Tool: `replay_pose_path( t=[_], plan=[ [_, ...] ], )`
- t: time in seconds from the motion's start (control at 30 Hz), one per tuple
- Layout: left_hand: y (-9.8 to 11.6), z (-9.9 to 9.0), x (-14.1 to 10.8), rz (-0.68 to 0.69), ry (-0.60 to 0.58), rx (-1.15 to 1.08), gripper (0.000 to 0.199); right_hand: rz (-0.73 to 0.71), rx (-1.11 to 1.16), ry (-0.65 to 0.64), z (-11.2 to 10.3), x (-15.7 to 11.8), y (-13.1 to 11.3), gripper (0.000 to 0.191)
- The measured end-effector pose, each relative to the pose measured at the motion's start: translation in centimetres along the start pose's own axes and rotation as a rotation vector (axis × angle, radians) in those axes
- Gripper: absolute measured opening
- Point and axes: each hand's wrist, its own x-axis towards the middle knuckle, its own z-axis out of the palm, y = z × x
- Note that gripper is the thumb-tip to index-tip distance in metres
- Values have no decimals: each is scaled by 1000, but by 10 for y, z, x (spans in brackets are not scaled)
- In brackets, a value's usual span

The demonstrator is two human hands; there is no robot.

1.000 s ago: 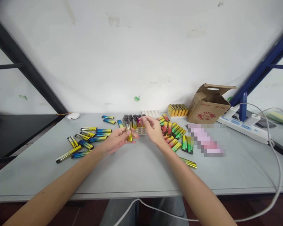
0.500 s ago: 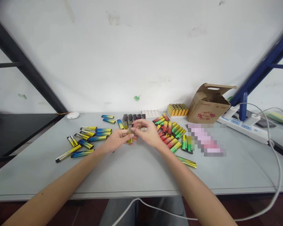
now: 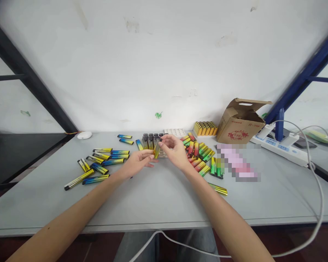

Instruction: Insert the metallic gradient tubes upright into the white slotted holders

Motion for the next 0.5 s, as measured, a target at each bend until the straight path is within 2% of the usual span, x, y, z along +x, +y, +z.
replay_pose_path(
  t=[0.23,0.37,0.5],
  plan=[
    [5,-8,1,24,139,167,26,-82,-109,186,-11,7,13,29],
    [7,-10,0,23,177,189,28,-180,-244,170,-9,5,23,21],
    [9,-9,-1,57,212,217,26,-195,-321,123,-8,3,28,19]
  ],
)
